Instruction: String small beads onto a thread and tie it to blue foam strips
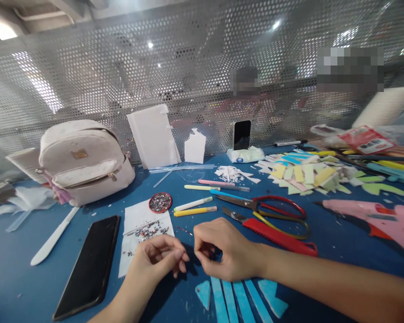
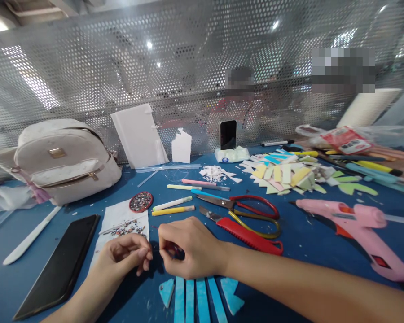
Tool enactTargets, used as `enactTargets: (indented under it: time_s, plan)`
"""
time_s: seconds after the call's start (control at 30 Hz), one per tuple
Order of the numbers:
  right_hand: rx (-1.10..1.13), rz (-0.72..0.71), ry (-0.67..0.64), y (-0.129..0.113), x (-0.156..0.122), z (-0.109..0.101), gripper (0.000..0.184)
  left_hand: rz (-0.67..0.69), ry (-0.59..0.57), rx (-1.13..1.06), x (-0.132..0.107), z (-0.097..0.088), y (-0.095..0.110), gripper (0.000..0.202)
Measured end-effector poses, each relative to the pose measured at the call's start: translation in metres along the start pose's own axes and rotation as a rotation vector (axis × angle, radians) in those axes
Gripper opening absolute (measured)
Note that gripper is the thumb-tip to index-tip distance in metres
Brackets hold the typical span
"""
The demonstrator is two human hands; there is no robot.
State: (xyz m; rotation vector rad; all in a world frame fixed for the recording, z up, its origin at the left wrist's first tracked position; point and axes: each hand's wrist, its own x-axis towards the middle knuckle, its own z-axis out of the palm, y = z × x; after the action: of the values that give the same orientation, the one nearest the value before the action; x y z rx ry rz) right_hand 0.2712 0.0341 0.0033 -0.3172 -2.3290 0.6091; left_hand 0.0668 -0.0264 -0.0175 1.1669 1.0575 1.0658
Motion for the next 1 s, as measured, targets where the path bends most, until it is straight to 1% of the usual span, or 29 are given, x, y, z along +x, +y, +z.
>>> enactTargets:
  time_s: [0.2,0.27,0.43,0.57,0.63,0.73,0.83,0.93,1.0]
  plan:
    - [-0.029,0.012,-0.028,0.000,0.000,0.001,0.010,0.018,0.118,0.008,-0.003,0.009,0.005,0.031]
    - [-0.030,0.018,-0.039,-0.001,0.000,0.001,0.010,0.022,0.140,0.017,-0.004,0.012,0.006,0.031]
    - [-0.021,0.030,-0.046,-0.002,0.001,0.001,0.010,0.031,0.137,0.034,-0.006,0.016,0.004,0.023]
    - [-0.019,0.041,-0.073,-0.001,0.002,0.001,0.008,0.045,0.078,0.106,-0.005,0.012,0.003,0.016]
    - [-0.023,0.053,-0.097,0.000,0.002,0.000,0.006,0.101,0.061,0.141,-0.004,0.009,0.003,0.013]
    - [-0.035,0.061,-0.133,0.000,0.002,-0.001,0.004,0.223,0.106,0.170,-0.004,0.007,0.002,0.007]
    - [-0.008,0.071,-0.155,0.000,0.002,-0.002,0.007,0.297,0.146,0.197,-0.005,0.007,0.003,0.006]
    - [0.049,0.053,-0.155,0.001,0.002,-0.003,0.008,0.345,0.119,0.278,-0.009,0.009,0.006,0.010]
    - [0.093,0.027,-0.125,0.001,0.003,-0.004,0.009,0.373,0.096,0.332,-0.012,0.011,0.008,0.012]
